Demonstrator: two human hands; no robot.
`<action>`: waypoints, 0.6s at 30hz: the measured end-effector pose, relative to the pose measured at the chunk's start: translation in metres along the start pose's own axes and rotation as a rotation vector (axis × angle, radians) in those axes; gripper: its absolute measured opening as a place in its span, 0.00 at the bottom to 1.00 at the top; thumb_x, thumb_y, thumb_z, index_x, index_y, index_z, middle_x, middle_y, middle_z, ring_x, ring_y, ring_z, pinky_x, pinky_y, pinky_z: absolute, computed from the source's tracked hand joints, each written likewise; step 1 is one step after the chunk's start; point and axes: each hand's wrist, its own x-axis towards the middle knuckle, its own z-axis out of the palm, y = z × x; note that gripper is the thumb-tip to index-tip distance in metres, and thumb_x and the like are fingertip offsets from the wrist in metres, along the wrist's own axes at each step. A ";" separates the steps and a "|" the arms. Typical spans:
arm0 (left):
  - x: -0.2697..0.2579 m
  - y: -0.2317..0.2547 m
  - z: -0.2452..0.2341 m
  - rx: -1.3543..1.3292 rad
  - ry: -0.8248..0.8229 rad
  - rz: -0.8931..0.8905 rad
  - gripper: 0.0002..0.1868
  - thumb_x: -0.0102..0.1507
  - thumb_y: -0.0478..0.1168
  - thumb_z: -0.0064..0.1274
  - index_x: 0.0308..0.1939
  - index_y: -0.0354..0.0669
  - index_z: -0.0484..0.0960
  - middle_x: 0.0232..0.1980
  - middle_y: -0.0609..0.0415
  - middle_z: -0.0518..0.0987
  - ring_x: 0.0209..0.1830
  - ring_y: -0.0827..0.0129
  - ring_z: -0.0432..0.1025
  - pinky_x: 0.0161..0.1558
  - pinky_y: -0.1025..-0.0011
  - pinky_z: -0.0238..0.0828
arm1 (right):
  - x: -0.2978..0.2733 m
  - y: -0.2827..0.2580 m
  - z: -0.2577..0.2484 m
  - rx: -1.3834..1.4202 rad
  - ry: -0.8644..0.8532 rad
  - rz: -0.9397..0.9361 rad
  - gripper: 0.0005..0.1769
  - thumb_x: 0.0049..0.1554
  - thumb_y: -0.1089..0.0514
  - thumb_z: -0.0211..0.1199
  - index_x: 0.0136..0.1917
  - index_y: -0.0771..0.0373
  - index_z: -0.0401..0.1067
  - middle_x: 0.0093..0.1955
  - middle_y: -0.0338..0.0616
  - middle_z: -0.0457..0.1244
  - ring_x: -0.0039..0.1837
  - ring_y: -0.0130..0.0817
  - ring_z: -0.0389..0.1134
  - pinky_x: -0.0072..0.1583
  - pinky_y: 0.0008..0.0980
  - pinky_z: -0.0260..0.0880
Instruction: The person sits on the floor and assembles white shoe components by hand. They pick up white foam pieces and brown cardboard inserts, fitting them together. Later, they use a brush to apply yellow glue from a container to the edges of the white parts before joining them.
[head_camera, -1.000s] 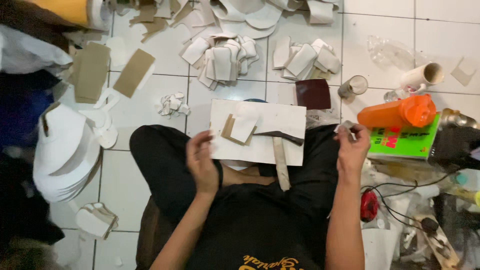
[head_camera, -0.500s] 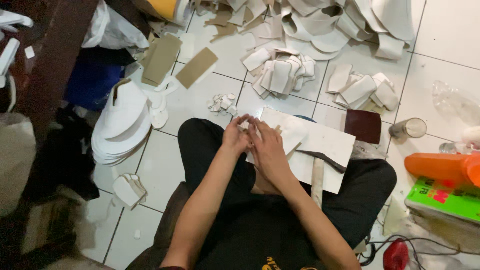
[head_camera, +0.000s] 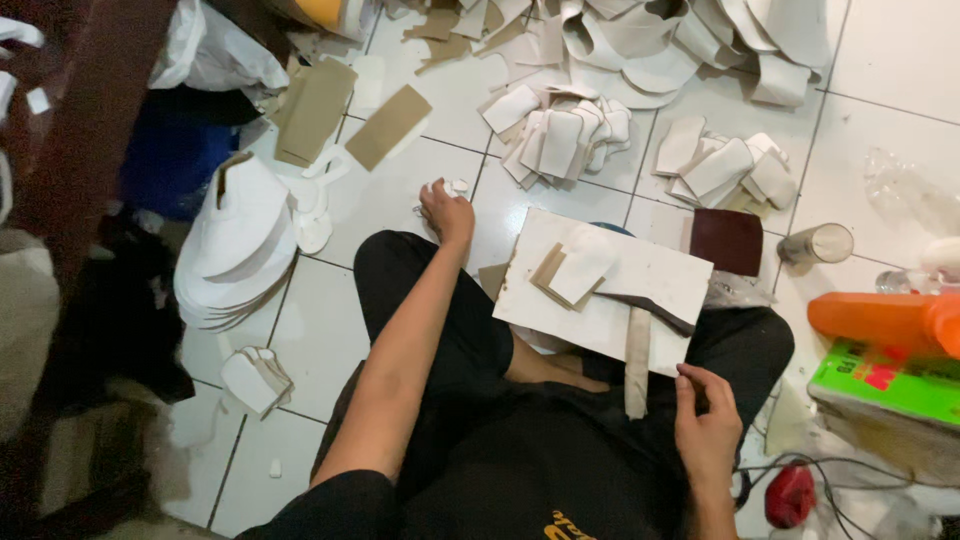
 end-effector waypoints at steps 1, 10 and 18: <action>0.006 -0.017 0.008 -0.004 -0.016 0.002 0.24 0.55 0.31 0.41 0.56 0.47 0.71 0.68 0.45 0.58 0.61 0.43 0.57 0.61 0.50 0.53 | -0.001 -0.005 -0.001 -0.010 0.009 0.009 0.09 0.61 0.61 0.55 0.53 0.60 0.74 0.54 0.44 0.64 0.56 0.33 0.65 0.62 0.30 0.61; -0.124 0.097 -0.121 -0.156 0.034 0.654 0.14 0.58 0.33 0.50 0.48 0.42 0.73 0.45 0.46 0.70 0.47 0.48 0.68 0.50 0.55 0.61 | 0.022 -0.021 0.058 -0.115 -0.001 0.036 0.27 0.49 0.45 0.70 0.56 0.60 0.71 0.53 0.46 0.60 0.52 0.42 0.65 0.54 0.38 0.67; -0.200 0.134 -0.098 0.272 -0.337 0.861 0.41 0.48 0.54 0.61 0.56 0.27 0.69 0.45 0.40 0.68 0.43 0.50 0.64 0.42 0.59 0.59 | 0.018 -0.013 0.056 -0.095 0.138 -0.089 0.23 0.54 0.57 0.63 0.60 0.65 0.62 0.48 0.53 0.57 0.52 0.56 0.63 0.53 0.46 0.65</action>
